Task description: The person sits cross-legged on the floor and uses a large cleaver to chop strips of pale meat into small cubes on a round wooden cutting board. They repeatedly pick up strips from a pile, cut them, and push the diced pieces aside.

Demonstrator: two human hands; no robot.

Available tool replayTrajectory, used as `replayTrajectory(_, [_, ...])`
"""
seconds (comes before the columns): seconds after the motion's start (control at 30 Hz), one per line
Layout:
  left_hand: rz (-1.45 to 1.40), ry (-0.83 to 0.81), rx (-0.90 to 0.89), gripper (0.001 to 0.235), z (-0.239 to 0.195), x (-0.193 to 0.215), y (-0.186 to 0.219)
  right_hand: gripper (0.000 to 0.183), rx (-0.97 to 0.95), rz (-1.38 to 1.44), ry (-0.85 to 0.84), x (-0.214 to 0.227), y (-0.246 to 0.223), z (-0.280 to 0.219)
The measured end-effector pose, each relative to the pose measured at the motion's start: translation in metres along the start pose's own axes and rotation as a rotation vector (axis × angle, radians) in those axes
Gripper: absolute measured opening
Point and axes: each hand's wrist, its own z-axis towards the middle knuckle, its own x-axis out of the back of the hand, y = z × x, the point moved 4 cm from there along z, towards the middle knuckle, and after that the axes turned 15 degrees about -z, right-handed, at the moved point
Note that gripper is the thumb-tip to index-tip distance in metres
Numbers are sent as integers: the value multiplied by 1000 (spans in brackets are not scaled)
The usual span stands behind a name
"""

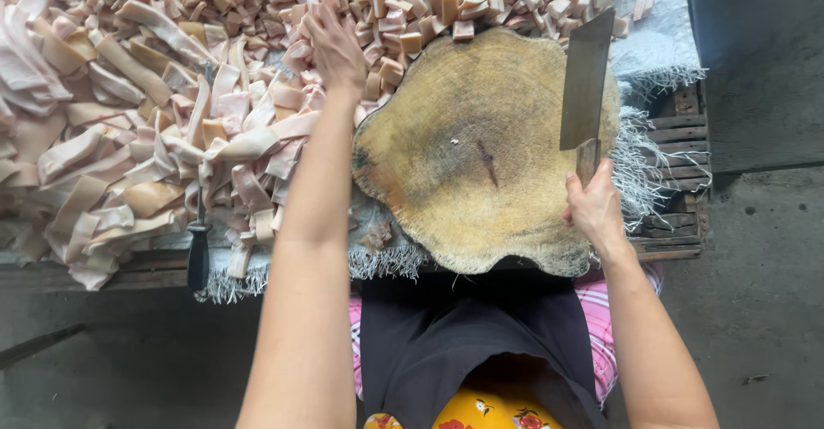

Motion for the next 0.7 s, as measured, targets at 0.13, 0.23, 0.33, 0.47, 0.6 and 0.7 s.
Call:
replayTrajectory(0.13, [-74,-296,-95,20,15,71,-33,38,22,-18,11,0,12,5])
replayTrajectory(0.23, [-23,-557,74,27,-21,127,-88,39,33,21,35,3,11,2])
replayTrajectory(0.33, [151,-608,117,54,-75,152,-125,38,-9,17,70,9,-4,-10])
replayTrajectory(0.47, [398,-518,133,59,-104,147,-124,39,75,-147,50,17,-8,-54])
replayTrajectory(0.6, [469,-593,214,33,-104,144,-114,43,112,-239,10,2,1,-94])
replayTrajectory(0.7, [391,-624,226,30,-101,167,-93,40,159,-280,-28,-14,-2,-103])
